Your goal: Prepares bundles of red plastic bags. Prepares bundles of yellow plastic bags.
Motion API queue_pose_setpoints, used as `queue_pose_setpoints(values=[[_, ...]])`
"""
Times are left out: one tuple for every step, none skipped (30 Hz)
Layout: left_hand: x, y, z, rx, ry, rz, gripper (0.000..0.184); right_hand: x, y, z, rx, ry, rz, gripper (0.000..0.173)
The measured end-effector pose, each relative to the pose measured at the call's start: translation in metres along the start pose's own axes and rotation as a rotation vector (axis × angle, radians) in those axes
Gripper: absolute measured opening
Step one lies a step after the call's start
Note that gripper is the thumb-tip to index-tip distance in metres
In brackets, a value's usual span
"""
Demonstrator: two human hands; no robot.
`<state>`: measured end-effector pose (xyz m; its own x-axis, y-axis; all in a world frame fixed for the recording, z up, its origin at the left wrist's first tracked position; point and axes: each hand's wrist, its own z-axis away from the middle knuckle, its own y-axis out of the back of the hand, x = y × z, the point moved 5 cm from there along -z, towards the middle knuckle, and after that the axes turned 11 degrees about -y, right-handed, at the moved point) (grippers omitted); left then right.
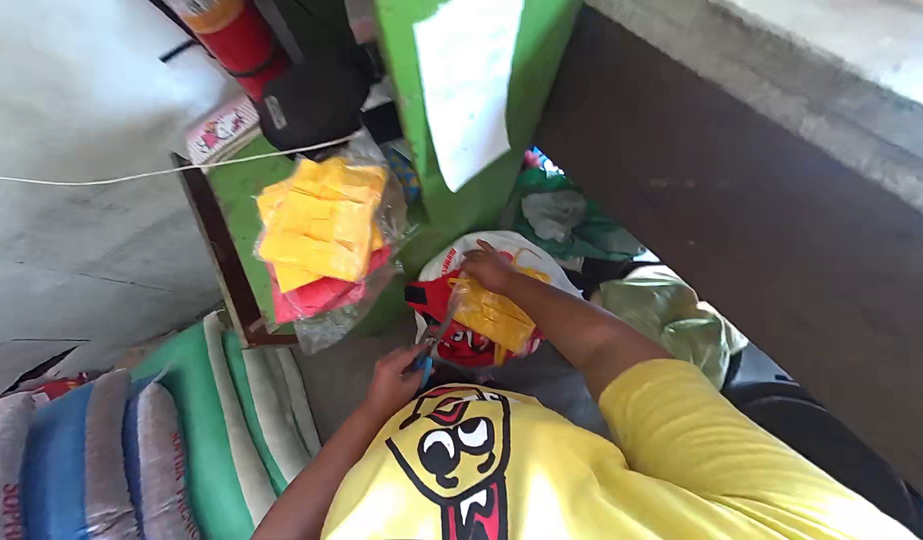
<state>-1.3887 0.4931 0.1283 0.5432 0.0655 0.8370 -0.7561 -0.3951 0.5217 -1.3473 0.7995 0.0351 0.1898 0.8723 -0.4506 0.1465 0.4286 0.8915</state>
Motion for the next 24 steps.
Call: queue_pose_setpoints(values=[[0.010,0.015,-0.005,0.000,-0.066,0.015,0.038,-0.005,0.014,-0.004,-0.028,-0.021,0.022,0.022],[0.019,0.030,-0.008,0.005,-0.116,0.011,0.037,-0.011,0.030,-0.008,-0.034,-0.039,0.066,0.022],[0.026,0.043,-0.010,0.009,-0.154,0.004,0.036,-0.016,0.046,-0.009,-0.028,-0.064,0.103,0.021],[0.029,0.054,-0.010,0.013,-0.183,0.002,0.035,-0.020,0.060,-0.007,0.004,-0.078,0.126,0.020],[0.030,0.062,-0.011,0.020,-0.210,0.012,0.035,-0.025,0.077,-0.003,0.031,-0.094,0.140,0.019],[0.028,0.069,-0.011,0.023,-0.233,0.035,0.034,-0.032,0.096,0.002,0.073,-0.110,0.145,0.018],[0.025,0.073,-0.013,0.023,-0.251,0.063,0.034,-0.040,0.115,0.008,0.101,-0.139,0.151,0.019],[0.022,0.076,-0.015,0.016,-0.267,0.088,0.035,-0.049,0.134,0.013,0.105,-0.190,0.147,0.022],[0.020,0.078,-0.018,0.001,-0.281,0.112,0.036,-0.058,0.151,0.019,0.110,-0.247,0.131,0.026],[0.018,0.078,-0.022,-0.020,-0.293,0.134,0.037,-0.065,0.164,0.024,0.152,-0.275,0.121,0.028],[0.016,0.077,-0.027,-0.042,-0.302,0.160,0.037,-0.072,0.176,0.030,0.214,-0.288,0.109,0.028],[0.015,0.075,-0.032,-0.063,-0.308,0.194,0.038,-0.080,0.188,0.035,0.274,-0.301,0.099,0.028],[0.015,0.072,-0.037,-0.084,-0.307,0.240,0.038,-0.089,0.200,0.042,0.332,-0.328,0.094,0.028],[0.016,0.069,-0.042,-0.107,-0.295,0.289,0.039,-0.098,0.212,0.050,0.381,-0.383,0.090,0.030],[0.017,0.065,-0.048,-0.129,-0.271,0.335,0.040,-0.107,0.223,0.060,0.431,-0.458,0.080,0.032],[0.020,0.061,-0.053,-0.149,-0.238,0.381,0.042,-0.115,0.234,0.072,0.508,-0.530,0.076,0.033],[0.022,0.056,-0.057,-0.163,-0.205,0.425,0.043,-0.121,0.244,0.085,0.608,-0.587,0.084,0.033],[0.023,0.050,-0.060,-0.171,-0.171,0.466,0.044,-0.128,0.252,0.101,0.713,-0.635,0.084,0.032],[0.023,0.044,-0.063,-0.176,-0.139,0.495,0.045,-0.134,0.258,0.119,0.811,-0.679,0.071,0.032],[0.023,0.036,-0.066,-0.182,-0.113,0.518,0.045,-0.140,0.262,0.139,0.906,-0.723,0.061,0.031],[0.023,0.027,-0.069,-0.199,-0.096,0.541,0.046,-0.146,0.264,0.160,0.987,-0.775,0.037,0.030],[0.024,0.018,-0.070,-0.226,-0.091,0.555,0.046,-0.152,0.264,0.183,1.042,-0.840,-0.014,0.029],[0.024,0.008,-0.069,-0.261,-0.090,0.557,0.047,-0.158,0.261,0.208,1.068,-0.919,-0.096,0.029],[0.026,0.000,-0.067,-0.307,-0.089,0.537,0.048,-0.165,0.253,0.232,1.085,-0.996,-0.198,0.029]])
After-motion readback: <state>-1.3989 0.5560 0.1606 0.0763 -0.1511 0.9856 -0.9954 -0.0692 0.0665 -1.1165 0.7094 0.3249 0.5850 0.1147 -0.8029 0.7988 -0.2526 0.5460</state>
